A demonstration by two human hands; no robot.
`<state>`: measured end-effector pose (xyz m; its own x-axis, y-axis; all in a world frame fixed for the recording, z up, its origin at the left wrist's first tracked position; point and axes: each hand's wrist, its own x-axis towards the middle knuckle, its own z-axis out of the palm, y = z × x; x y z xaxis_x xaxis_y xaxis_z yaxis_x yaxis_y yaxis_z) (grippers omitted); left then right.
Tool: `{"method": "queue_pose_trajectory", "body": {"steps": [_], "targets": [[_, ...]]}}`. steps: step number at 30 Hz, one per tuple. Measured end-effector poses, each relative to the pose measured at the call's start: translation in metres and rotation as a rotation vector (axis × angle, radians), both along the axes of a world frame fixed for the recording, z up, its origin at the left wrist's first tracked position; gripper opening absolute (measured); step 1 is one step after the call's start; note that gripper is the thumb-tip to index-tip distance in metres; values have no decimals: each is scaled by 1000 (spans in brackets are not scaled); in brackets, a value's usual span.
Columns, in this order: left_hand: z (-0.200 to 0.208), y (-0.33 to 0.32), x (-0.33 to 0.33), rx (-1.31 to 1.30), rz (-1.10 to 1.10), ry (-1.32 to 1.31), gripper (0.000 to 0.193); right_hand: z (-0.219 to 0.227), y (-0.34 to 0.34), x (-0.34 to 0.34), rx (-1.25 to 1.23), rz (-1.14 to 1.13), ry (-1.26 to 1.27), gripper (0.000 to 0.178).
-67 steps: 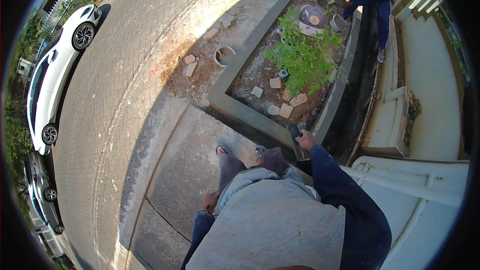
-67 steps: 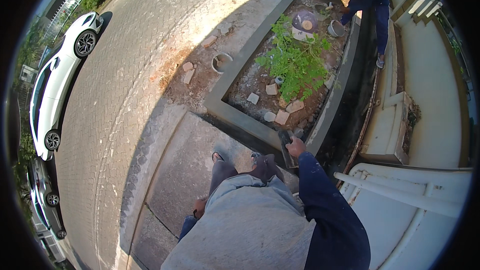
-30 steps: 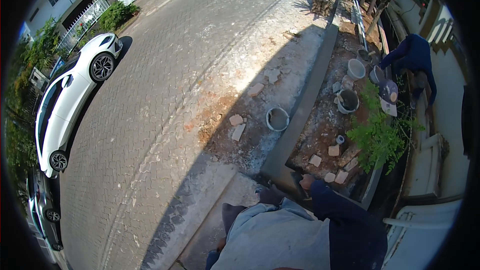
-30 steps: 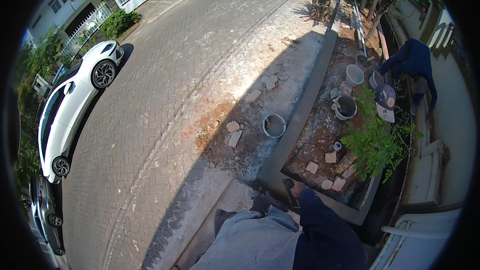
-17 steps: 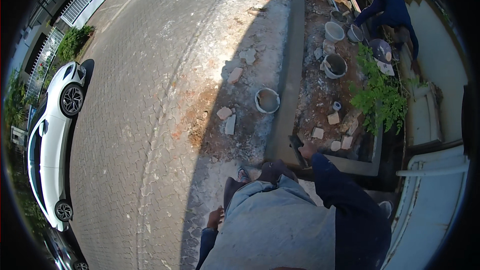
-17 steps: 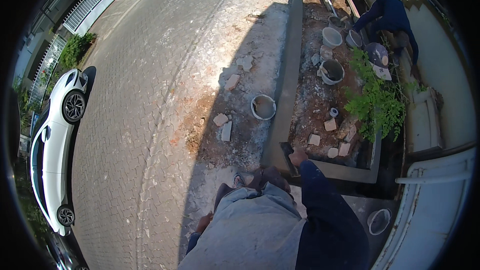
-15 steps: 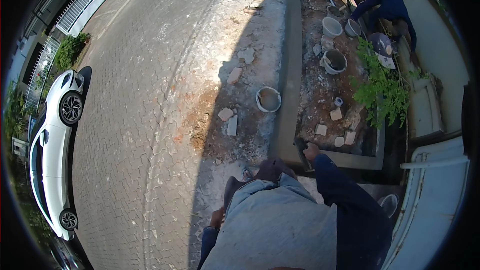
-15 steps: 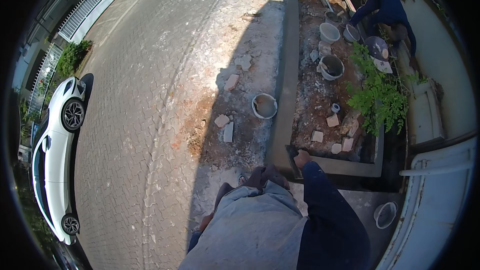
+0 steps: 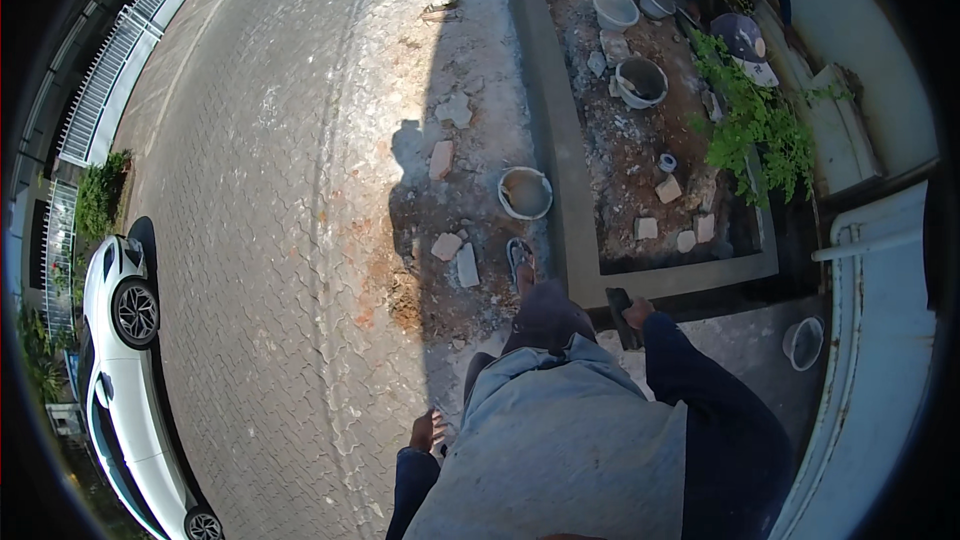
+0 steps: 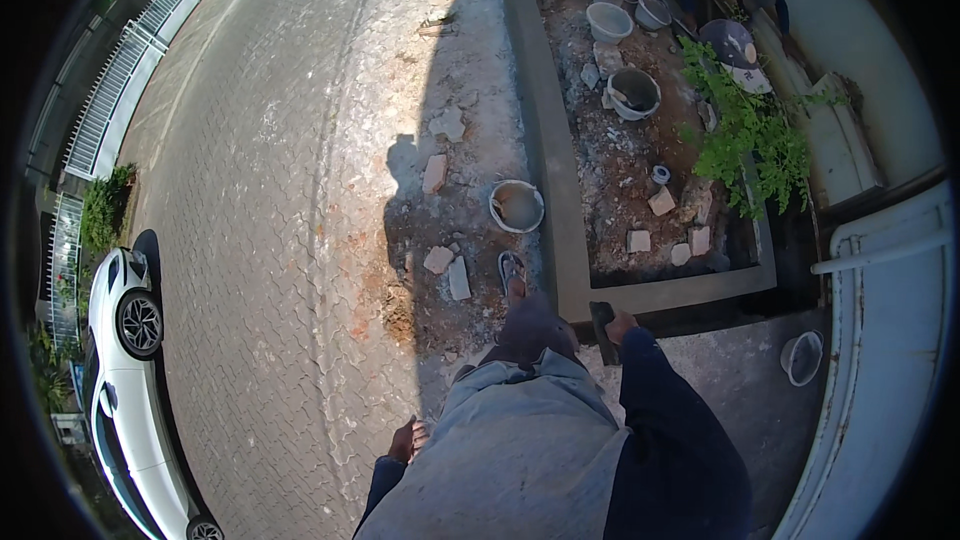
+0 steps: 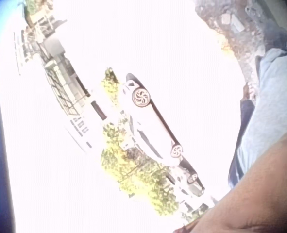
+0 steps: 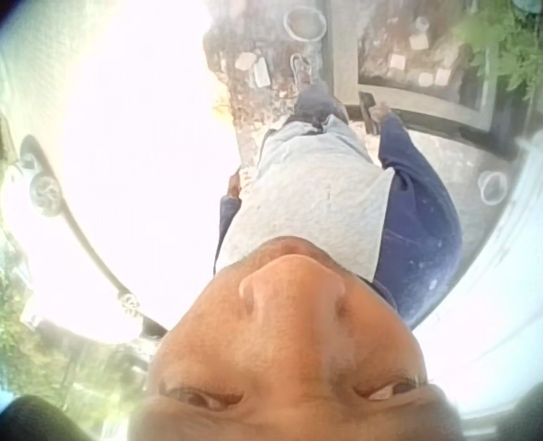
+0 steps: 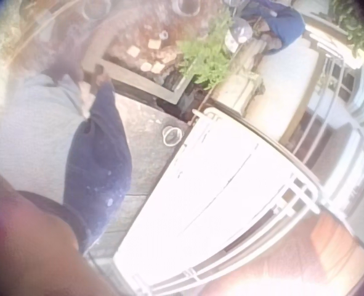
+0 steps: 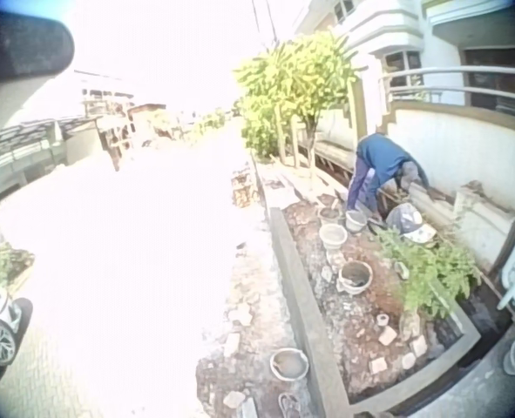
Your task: Using a wooden float to smooth and level a concrete planter box wall.
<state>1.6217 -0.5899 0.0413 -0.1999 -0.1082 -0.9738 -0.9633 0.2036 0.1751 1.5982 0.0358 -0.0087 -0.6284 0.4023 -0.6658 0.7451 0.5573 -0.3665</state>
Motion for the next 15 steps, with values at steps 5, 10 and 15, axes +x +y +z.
{"method": "queue_pose_trajectory", "body": {"steps": [5, 10, 15], "targets": [[-22, 18, -82, 88, 28, 59, 58, -5, 11, -102, 30, 31, 32, 55], [-54, 80, -195, 140, -335, 269, 55, -7, 57, -226, 62, 139, 57, 56], [-78, 121, -315, 202, -350, 467, 55, 4, 98, -418, -64, 121, 109, 56]]}}
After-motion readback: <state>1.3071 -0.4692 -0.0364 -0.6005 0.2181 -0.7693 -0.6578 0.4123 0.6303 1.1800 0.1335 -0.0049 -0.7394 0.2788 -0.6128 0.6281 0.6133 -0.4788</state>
